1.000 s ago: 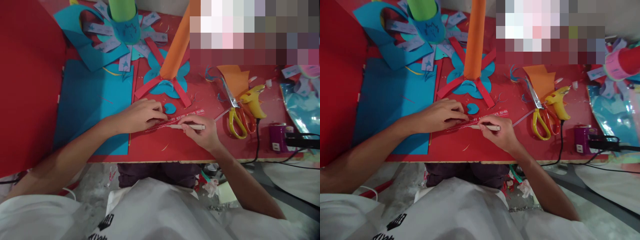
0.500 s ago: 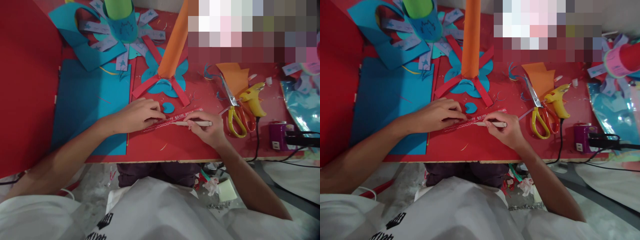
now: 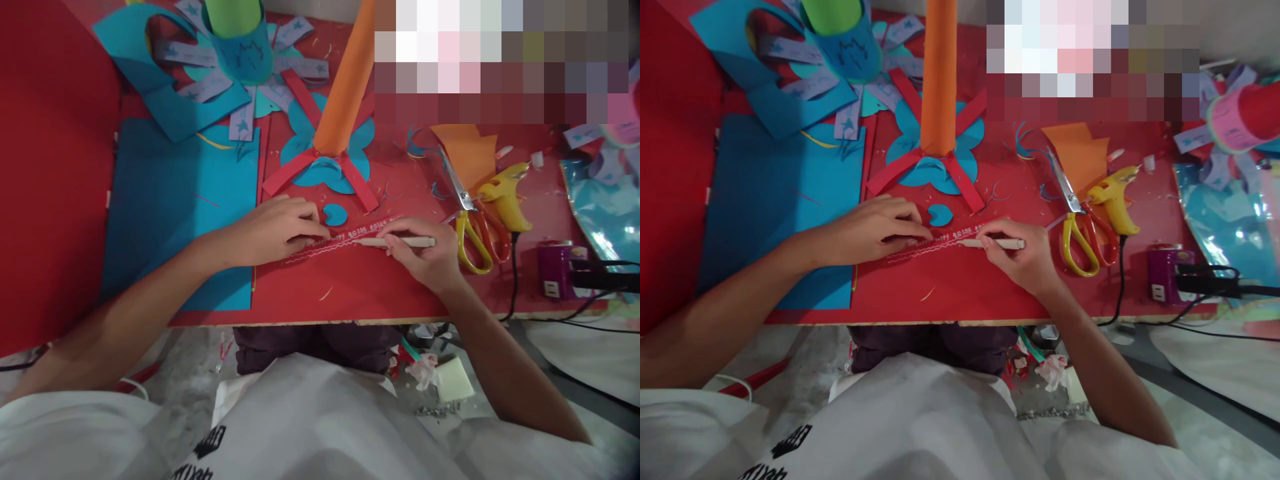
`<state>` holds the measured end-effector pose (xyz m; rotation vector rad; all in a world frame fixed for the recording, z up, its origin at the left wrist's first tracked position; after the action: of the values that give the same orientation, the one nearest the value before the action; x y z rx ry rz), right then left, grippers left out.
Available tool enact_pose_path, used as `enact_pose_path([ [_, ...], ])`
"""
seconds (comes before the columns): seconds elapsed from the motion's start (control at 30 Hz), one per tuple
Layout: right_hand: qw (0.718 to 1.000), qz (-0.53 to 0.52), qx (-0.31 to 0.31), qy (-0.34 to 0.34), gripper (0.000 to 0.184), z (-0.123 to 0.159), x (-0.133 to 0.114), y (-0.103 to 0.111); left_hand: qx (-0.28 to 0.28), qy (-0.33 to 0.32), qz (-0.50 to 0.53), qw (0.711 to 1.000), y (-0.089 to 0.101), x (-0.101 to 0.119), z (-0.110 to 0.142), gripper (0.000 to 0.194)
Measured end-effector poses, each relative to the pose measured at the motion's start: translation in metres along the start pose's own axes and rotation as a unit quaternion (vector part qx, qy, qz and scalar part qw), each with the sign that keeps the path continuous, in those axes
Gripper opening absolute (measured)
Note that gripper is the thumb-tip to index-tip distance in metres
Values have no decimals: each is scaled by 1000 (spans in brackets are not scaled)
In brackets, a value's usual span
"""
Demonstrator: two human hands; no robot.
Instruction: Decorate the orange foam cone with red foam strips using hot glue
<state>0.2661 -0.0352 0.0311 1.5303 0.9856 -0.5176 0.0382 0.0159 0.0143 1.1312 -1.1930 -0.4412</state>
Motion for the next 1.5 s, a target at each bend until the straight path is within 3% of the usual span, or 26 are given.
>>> enact_pose_path([
  [1.23, 993, 54, 71, -80, 8, 15, 41, 38, -14, 11, 3, 1000, -2, -4, 0, 44],
  [1.5, 991, 63, 91, -78, 7, 18, 40, 46, -16, 10, -2, 1000, -2, -3, 0, 42],
])
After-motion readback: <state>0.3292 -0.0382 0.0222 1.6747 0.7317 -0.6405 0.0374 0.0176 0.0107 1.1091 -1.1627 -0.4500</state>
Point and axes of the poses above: each hand's wrist, its own z-axis away from the middle knuckle, its own y-axis out of the back of the hand, x = y × z, the point moved 7 cm from there along -z, towards the middle knuckle, and after that the axes turned 1 degree about -z, right-handed, at the moved point
